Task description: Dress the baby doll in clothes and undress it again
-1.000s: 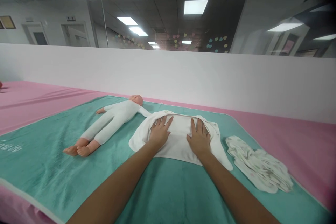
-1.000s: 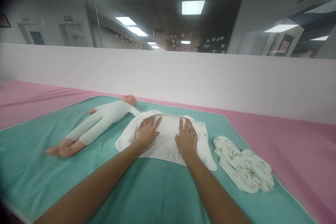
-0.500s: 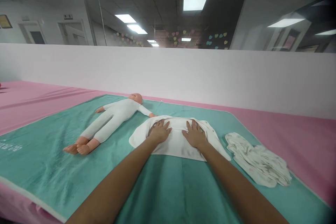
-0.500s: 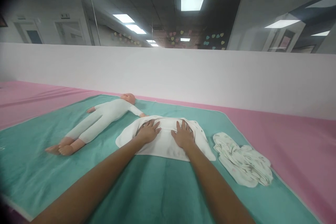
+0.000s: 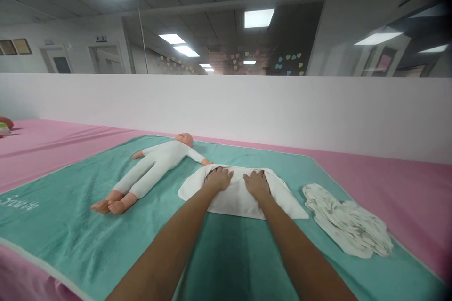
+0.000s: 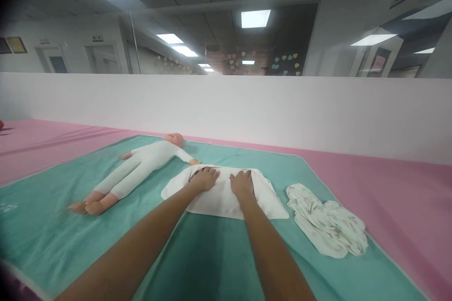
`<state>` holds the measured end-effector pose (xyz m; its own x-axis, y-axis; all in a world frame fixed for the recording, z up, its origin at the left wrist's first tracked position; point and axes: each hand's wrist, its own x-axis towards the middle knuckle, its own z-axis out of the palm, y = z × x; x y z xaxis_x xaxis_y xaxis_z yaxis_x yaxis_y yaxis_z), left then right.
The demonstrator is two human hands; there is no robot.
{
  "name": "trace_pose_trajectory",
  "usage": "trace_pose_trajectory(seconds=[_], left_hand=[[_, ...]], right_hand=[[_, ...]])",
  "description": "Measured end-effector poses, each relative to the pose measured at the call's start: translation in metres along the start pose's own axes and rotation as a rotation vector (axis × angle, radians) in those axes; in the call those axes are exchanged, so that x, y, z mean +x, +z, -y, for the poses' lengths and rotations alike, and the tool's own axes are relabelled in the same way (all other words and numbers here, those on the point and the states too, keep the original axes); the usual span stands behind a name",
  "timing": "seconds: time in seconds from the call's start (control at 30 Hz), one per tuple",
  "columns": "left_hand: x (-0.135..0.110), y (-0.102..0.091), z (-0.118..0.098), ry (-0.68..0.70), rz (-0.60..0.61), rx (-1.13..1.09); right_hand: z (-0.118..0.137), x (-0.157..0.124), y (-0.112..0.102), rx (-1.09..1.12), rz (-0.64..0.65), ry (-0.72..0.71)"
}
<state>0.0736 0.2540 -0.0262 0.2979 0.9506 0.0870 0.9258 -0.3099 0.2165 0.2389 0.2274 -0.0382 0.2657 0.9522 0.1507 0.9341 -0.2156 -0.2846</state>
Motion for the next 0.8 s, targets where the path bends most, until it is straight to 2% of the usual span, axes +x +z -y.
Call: trace_pose_trajectory(seconds=[0.2,0.33,0.4,0.5,0.7,0.8], left_hand=[[-0.004,0.009,-0.022,-0.133,-0.24,0.01],[-0.005,0.016,-0.022,-0.058,-0.429,0.059],[-0.004,0.019,-0.02,-0.034,-0.471,0.07],[-0.002,0.022,-0.017,-0.05,-0.439,0.044],[0.0,0.016,-0.017,-0.111,-0.196,-0.058],[0.001,0.014,-0.017,-0.122,-0.119,-0.078]], right_hand=[[-0.008,0.005,0.001,0.076,-0.088,-0.027],[-0.01,0.006,0.004,0.122,-0.145,-0.062],[-0.01,0.006,0.005,0.099,-0.171,-0.072],[-0.01,0.006,0.006,0.046,-0.16,-0.076],[-0.011,0.01,0.008,-0.02,-0.057,-0.048],[-0.011,0.011,0.01,-0.025,-0.028,-0.044]])
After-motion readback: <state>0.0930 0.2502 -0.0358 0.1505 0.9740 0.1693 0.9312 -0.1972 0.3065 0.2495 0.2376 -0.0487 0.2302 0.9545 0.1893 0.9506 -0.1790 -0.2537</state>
